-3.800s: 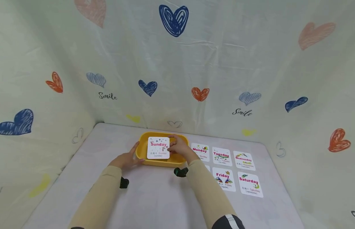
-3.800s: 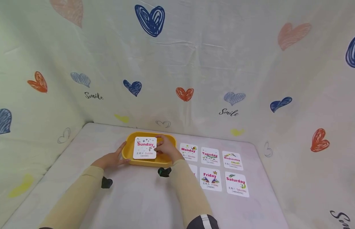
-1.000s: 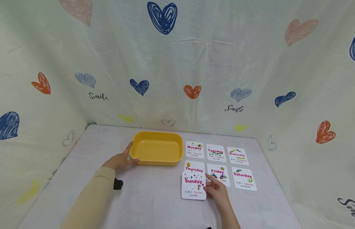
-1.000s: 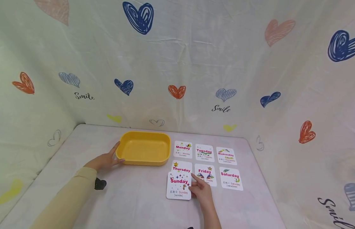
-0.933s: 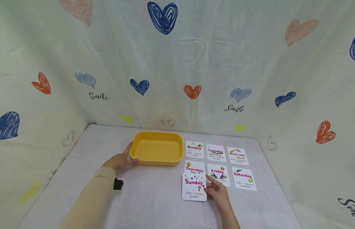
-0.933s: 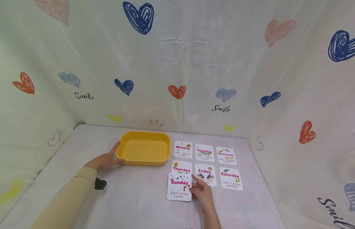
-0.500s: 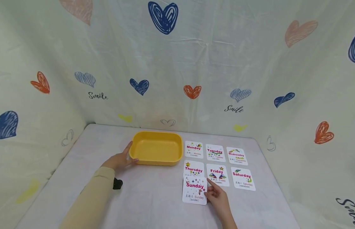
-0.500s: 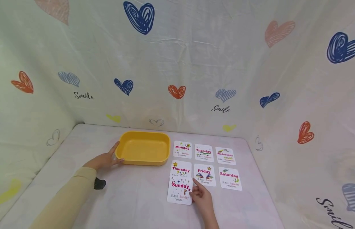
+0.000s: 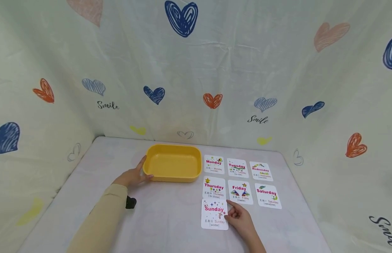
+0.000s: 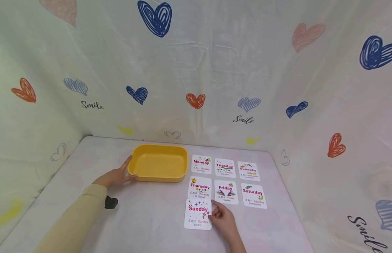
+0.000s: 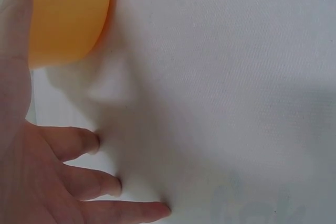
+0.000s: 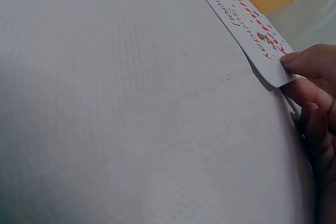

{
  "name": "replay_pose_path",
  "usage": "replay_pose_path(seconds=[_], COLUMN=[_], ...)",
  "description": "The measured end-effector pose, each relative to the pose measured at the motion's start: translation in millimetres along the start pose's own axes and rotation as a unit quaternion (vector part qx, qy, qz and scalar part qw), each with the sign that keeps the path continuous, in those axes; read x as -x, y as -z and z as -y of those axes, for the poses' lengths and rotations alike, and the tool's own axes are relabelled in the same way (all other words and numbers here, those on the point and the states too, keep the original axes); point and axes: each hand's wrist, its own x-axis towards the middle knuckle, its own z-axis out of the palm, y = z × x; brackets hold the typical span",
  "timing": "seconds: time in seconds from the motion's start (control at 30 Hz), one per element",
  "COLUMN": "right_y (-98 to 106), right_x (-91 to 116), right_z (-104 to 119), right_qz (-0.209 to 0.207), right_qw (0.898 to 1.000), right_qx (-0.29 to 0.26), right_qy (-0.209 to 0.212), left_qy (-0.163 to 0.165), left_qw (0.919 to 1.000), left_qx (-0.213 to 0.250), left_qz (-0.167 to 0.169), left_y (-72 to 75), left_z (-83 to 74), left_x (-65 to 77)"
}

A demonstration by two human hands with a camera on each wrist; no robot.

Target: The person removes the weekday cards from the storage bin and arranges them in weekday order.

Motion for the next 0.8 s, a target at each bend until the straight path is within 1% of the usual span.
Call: replay_pose_path(seconds=[0.2,0.4,0.6,0.8], right_y=[7,10,11,12], right_x=[2,1,0,1], right_z=[-1,0,-1,0], right_qz=[0.034,0.065,0.070,0.068], right_qw=[0.999,0.998,0.997,0.997], right_qx=[0.007,-0.009,-0.019,-0.017], right_qy=[0.030,0.023,0.019,0.013], left_qy=[-0.004,-0.006,-0.011,0.001], left_qw=[1.0000,1.0000,0.9999,1.0000], left_qx=[-0.003,-0.001,-0.002,-0.002], left_qz=[0.004,0.004,0.002,0.004], left_y=[0.6,1.0,1.7,2.8], left_z=[-4.0,-3.4,-4.4,-6.5], left_x=[1.2,1.3,2.3,3.8])
